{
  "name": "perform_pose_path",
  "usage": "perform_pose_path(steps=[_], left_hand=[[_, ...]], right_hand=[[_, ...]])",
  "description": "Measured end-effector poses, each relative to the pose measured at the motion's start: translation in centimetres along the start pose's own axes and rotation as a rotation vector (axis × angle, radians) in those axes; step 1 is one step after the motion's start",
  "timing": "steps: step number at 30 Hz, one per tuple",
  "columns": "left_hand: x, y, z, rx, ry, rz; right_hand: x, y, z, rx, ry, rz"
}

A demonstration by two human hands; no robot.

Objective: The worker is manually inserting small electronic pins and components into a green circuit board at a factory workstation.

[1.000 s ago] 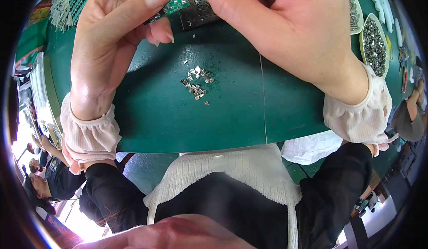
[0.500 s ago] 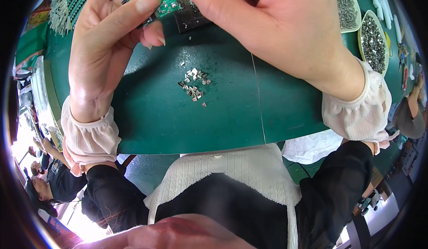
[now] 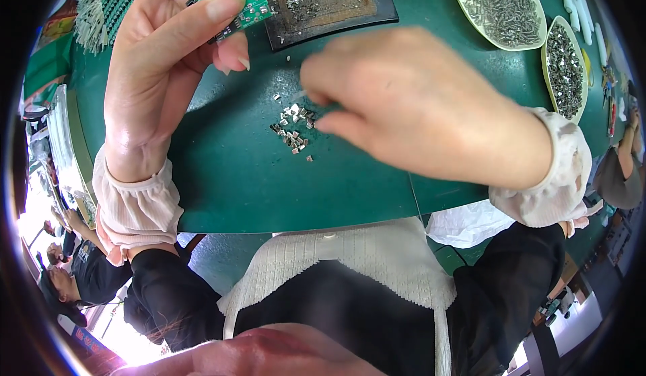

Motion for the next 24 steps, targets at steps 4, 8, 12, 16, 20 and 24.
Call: perform_pose_path(steps=[4, 8, 12, 16, 20, 24], left_hand=[[0.3, -0.5, 0.0, -0.008, 0.026, -0.007], [-0.2, 0.1, -0.4, -0.069, 0.030, 0.019], [-1.0, 1.0, -0.3, -0.156, 0.031, 0.047], [-0.1, 0.2, 0.0, -0.044, 0.068, -0.050], [0.1, -0.1, 0.0, -0.020, 0.037, -0.068], [0.2, -0.4, 0.2, -0.002, 0.010, -0.073]], right_hand=[[-0.3, -2.0, 0.2, 0.039, 0.003, 0.059], [0.0, -1.7, 0.2, 0.031, 0.006, 0.068], [-0.2, -1.5, 0.1, 0.054, 0.019, 0.016], [-0.4, -0.9, -0.1, 0.072, 0.012, 0.005], [-0.6, -0.9, -0.3, 0.091, -0.008, -0.053], [-0.2, -0.9, -0.3, 0.141, 0.033, -0.059]])
Point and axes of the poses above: each hand's wrist, its own z-axis away from the middle knuckle, its own y-axis out of the back of the hand, x = y × z, the point moved 1 cm from there along -z, towards the middle knuckle, and after that the axes turned 3 degrees about z, right-handed, at the moved point
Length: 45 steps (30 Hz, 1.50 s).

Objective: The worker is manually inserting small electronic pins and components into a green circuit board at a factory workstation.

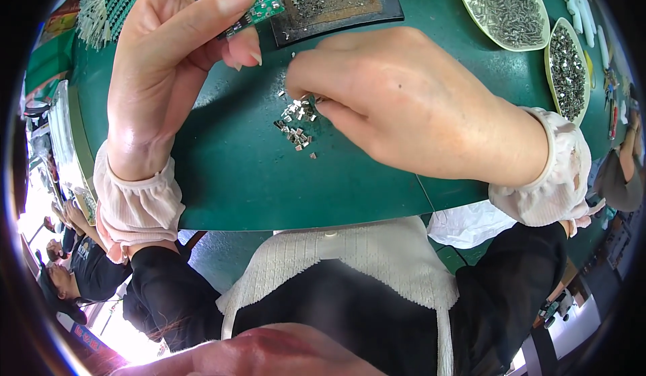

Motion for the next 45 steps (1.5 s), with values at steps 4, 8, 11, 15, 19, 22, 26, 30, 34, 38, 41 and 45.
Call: perform_pose_path(steps=[4, 8, 11, 15, 19, 22, 26, 30, 34, 38, 41, 45], left_hand=[[-0.1, -0.1, 0.2, 0.027, 0.009, 0.010], [0.0, -0.1, 0.3, 0.032, 0.016, 0.016], [0.1, 0.0, 0.2, 0.012, 0.016, 0.021], [0.2, 0.0, 0.3, -0.006, 0.017, 0.028], [0.2, 0.1, 0.2, -0.038, 0.089, 0.009], [-1.3, 1.2, -0.2, -0.104, 0.076, 0.077], [-0.6, 0.7, -0.1, -0.103, 0.097, 0.013], [-0.8, 0.8, -0.4, -0.100, 0.101, 0.051], [-1.1, 0.0, -0.2, -0.147, 0.144, 0.158], [-0.7, -0.4, 0.0, -0.104, 0.189, 0.076], [-1.7, 1.0, -0.2, -0.143, 0.114, 0.144], [-0.7, 0.4, -0.4, -0.040, 0.156, 0.019]], right_hand=[[0.4, -0.1, 0.1, 0.014, 0.044, 0.018], [-0.1, 0.4, -0.1, -0.015, -0.007, 0.025], [-0.2, 0.5, 0.0, -0.014, -0.041, 0.012], [-0.1, 0.9, 0.0, -0.045, -0.065, -0.014], [-0.6, 2.3, -0.1, -0.070, -0.119, -0.076], [-0.9, 3.2, -0.1, -0.045, -0.102, -0.146], [-0.7, 3.1, -0.2, -0.043, -0.117, -0.126], [-0.7, 3.1, -0.1, -0.030, -0.131, -0.095], [-0.7, 3.0, -0.3, -0.021, -0.142, -0.066], [-0.7, 3.0, -0.3, -0.010, -0.153, -0.036], [-0.5, 2.6, -0.5, -0.013, -0.149, -0.022], [0.6, 1.0, 0.3, -0.114, -0.064, 0.090]])
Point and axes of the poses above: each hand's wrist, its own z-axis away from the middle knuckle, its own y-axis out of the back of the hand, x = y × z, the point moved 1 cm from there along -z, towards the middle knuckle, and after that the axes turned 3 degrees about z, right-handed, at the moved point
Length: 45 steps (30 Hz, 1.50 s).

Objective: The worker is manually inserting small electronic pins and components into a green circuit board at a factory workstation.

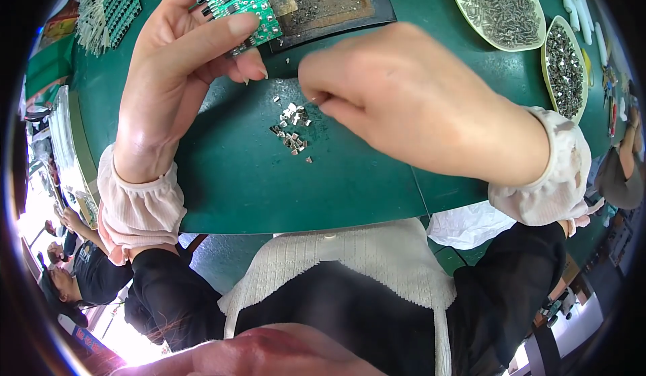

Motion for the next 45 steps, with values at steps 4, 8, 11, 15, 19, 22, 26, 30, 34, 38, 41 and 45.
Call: perform_pose_path(steps=[4, 8, 11, 15, 19, 22, 26, 30, 34, 38, 41, 45], left_hand=[[-0.7, 0.4, -0.2, -0.041, -0.015, 0.073], [-1.0, 0.6, 0.0, -0.054, -0.030, 0.104], [0.1, -0.6, 0.3, 0.007, -0.003, 0.056], [0.2, -0.8, 0.2, 0.000, -0.019, 0.055], [0.0, -0.5, 0.1, 0.063, -0.079, 0.025], [0.1, -0.5, 0.3, 0.077, -0.120, 0.034], [0.4, -0.4, 0.4, 0.065, -0.152, 0.029], [0.5, -0.4, 0.7, 0.093, -0.186, -0.033], [0.5, -0.3, 0.7, 0.080, -0.192, -0.024], [0.5, -0.3, 0.7, 0.066, -0.236, 0.010], [0.9, -1.1, 0.3, 0.010, -0.252, 0.005], [0.2, -0.6, 0.5, 0.080, -0.181, -0.020]], right_hand=[[-0.6, 0.6, -0.3, 0.107, -0.125, -0.191], [-2.3, 3.4, -1.3, 0.098, -0.597, -0.504], [-2.0, 2.9, -1.4, 0.178, -0.436, -0.374], [-1.5, 2.5, -1.6, 0.257, -0.396, -0.400], [-1.0, 2.5, -1.9, 0.247, -0.344, -0.393], [-1.1, 2.3, -2.2, 0.291, -0.285, -0.372], [-1.0, 2.1, -2.2, 0.339, -0.244, -0.373], [-0.9, 2.3, -2.2, 0.319, -0.216, -0.368], [-0.9, 2.3, -2.3, 0.324, -0.220, -0.366], [-0.9, 2.4, -2.4, 0.330, -0.218, -0.319], [-2.8, 6.0, -1.9, 0.219, -0.658, -0.512], [-0.7, 2.5, -0.8, 0.091, -0.211, -0.001]])
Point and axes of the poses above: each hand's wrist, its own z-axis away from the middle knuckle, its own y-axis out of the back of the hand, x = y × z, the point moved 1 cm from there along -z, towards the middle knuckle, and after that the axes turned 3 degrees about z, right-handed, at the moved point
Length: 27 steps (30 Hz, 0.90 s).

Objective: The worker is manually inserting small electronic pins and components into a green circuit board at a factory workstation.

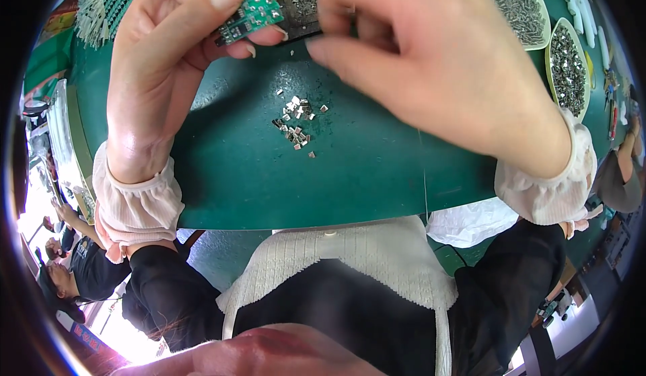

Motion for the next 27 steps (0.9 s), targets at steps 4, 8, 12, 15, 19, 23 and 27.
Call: perform_pose_path(steps=[4, 8, 12, 15, 19, 23, 27], left_hand=[[0.0, 0.2, -0.1, -0.022, 0.050, 0.008], [-0.1, 0.1, -0.4, -0.027, 0.052, 0.000], [-0.4, 0.4, -0.3, -0.049, 0.041, 0.045], [-0.6, 0.5, -0.4, -0.038, 0.055, 0.051], [-1.2, 1.0, -0.3, -0.080, 0.060, 0.058], [-2.9, 2.3, -1.2, -0.228, 0.016, 0.131], [-1.5, 0.5, -0.5, -0.162, 0.118, 0.078]], right_hand=[[0.3, -2.2, 1.1, -0.047, 0.166, -0.007], [0.5, -3.2, 1.2, -0.081, 0.229, 0.008], [0.6, -3.2, 1.1, -0.090, 0.243, 0.015], [0.4, -2.1, 1.0, -0.091, 0.195, -0.034], [-0.2, -0.7, 0.5, -0.009, 0.146, -0.081], [0.1, 0.1, 0.6, 0.064, -0.055, -0.234], [-2.4, 2.1, -1.4, 0.032, -0.274, -0.261]])
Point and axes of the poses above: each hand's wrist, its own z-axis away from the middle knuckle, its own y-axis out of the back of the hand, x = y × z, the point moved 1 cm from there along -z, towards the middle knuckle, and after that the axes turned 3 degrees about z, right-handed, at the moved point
